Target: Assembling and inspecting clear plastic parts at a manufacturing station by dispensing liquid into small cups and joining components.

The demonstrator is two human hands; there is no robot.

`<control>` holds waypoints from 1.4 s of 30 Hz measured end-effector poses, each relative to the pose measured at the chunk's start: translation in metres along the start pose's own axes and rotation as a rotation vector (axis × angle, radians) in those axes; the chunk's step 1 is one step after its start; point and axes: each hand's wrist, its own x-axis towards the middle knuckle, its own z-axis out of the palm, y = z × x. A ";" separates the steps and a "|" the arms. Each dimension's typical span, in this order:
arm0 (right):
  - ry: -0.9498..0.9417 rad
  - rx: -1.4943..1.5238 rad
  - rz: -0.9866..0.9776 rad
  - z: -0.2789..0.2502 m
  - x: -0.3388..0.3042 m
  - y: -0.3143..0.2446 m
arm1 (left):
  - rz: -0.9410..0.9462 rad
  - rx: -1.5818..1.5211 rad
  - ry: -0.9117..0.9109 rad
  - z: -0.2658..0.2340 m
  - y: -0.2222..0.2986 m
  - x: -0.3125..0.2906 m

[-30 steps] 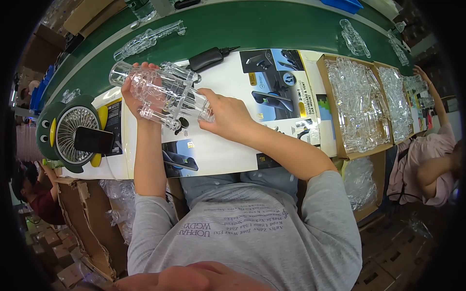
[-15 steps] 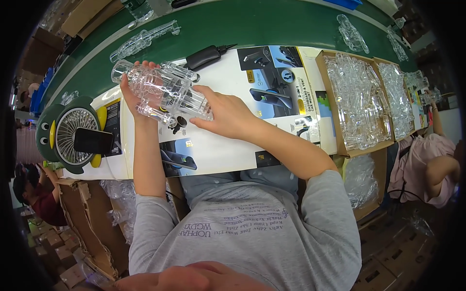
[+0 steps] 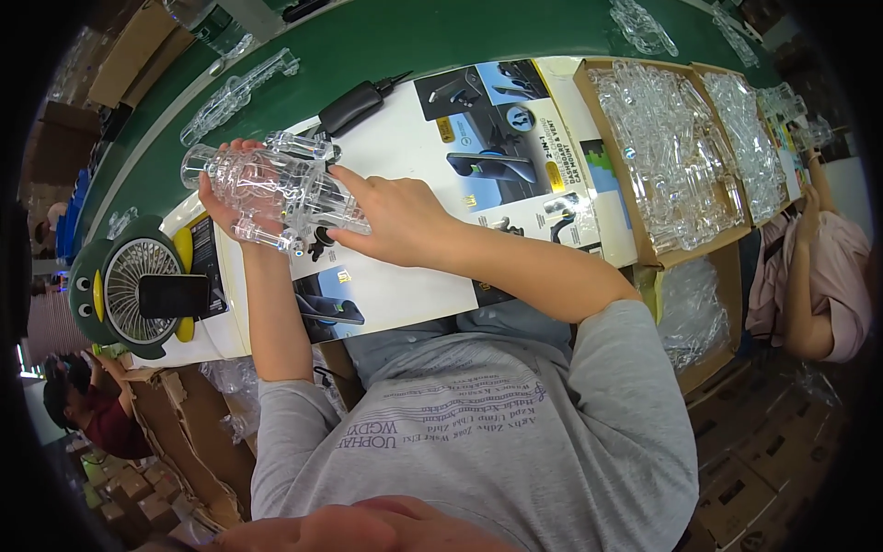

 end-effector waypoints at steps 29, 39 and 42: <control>0.526 -0.332 -0.227 -0.026 0.013 0.033 | -0.056 0.389 -0.132 -0.020 0.003 0.013; 0.425 -0.226 0.273 -0.088 0.045 0.068 | -0.009 0.313 0.056 -0.018 0.000 0.020; 0.345 -0.230 0.437 -0.117 0.069 0.103 | -0.002 0.299 0.057 -0.022 0.001 0.022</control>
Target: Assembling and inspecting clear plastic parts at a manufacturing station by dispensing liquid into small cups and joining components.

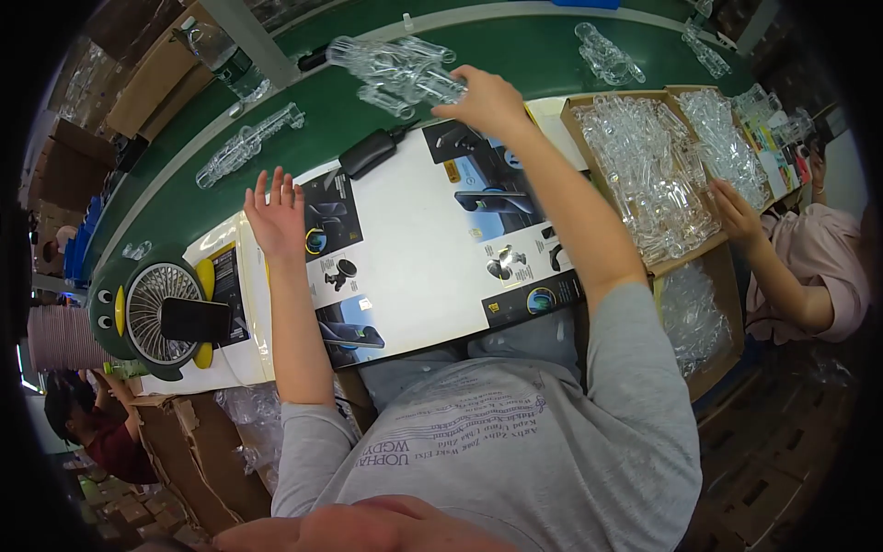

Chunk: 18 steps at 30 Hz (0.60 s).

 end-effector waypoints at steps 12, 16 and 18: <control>-0.360 -0.366 -0.102 -0.046 0.108 0.072 | -0.032 -0.002 -0.060 0.000 -0.004 -0.001; -0.094 -0.812 -0.126 -0.023 0.102 0.072 | -0.035 0.024 -0.053 -0.003 -0.003 -0.003; 0.060 -0.923 -0.182 -0.008 0.101 0.085 | -0.041 0.036 -0.055 0.000 -0.005 -0.002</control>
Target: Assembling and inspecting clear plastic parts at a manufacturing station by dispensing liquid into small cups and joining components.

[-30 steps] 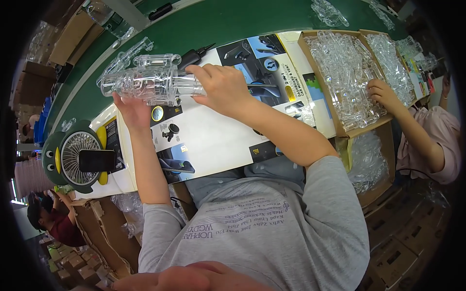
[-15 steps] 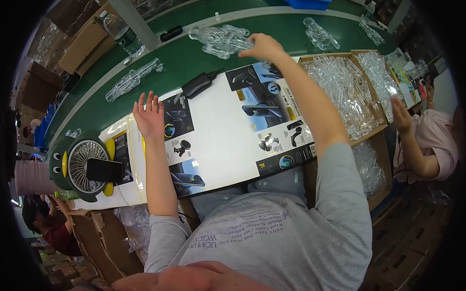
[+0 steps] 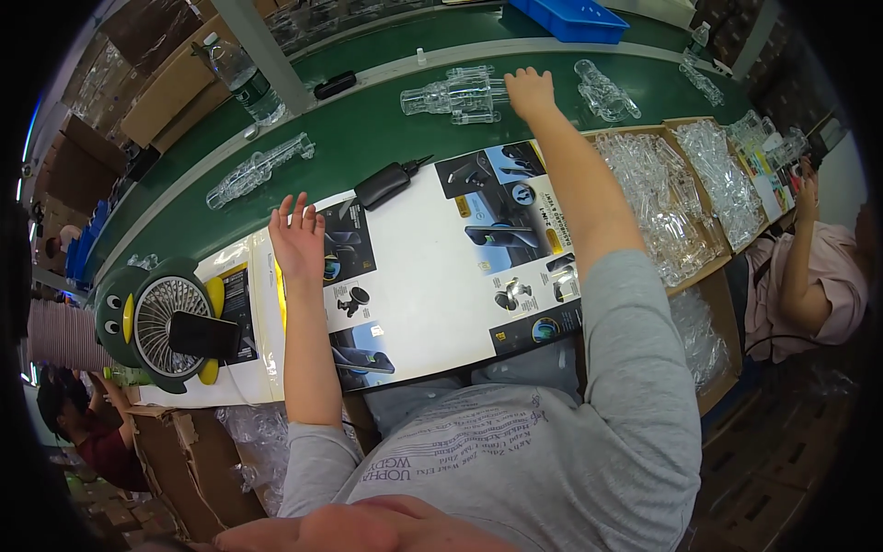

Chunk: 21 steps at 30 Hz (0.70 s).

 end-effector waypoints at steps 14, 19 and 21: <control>0.229 0.609 -0.591 -0.056 -0.058 -0.108 | 0.106 0.083 -0.051 0.008 0.005 -0.013; 0.181 0.522 -0.850 -0.073 -0.077 -0.170 | 0.111 -0.172 -0.248 0.039 0.053 -0.052; 0.108 0.480 -0.807 -0.077 -0.076 -0.179 | 0.093 0.002 -0.394 0.058 0.078 -0.084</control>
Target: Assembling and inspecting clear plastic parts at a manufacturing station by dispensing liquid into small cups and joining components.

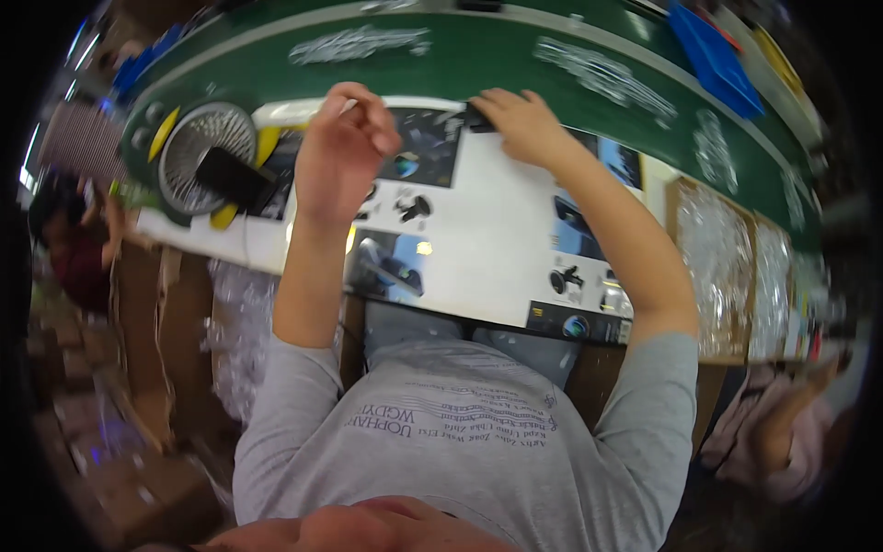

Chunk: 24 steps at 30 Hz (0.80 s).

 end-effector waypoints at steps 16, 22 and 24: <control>-0.027 0.027 0.059 -0.014 0.010 -0.038 | -0.589 1.694 0.568 -0.180 0.049 -0.331; 0.015 -0.054 0.113 0.000 0.011 -0.031 | -0.430 2.149 0.875 -0.184 0.051 -0.313; -0.013 -0.065 0.141 0.001 0.016 -0.029 | -0.364 2.227 0.856 -0.184 0.059 -0.314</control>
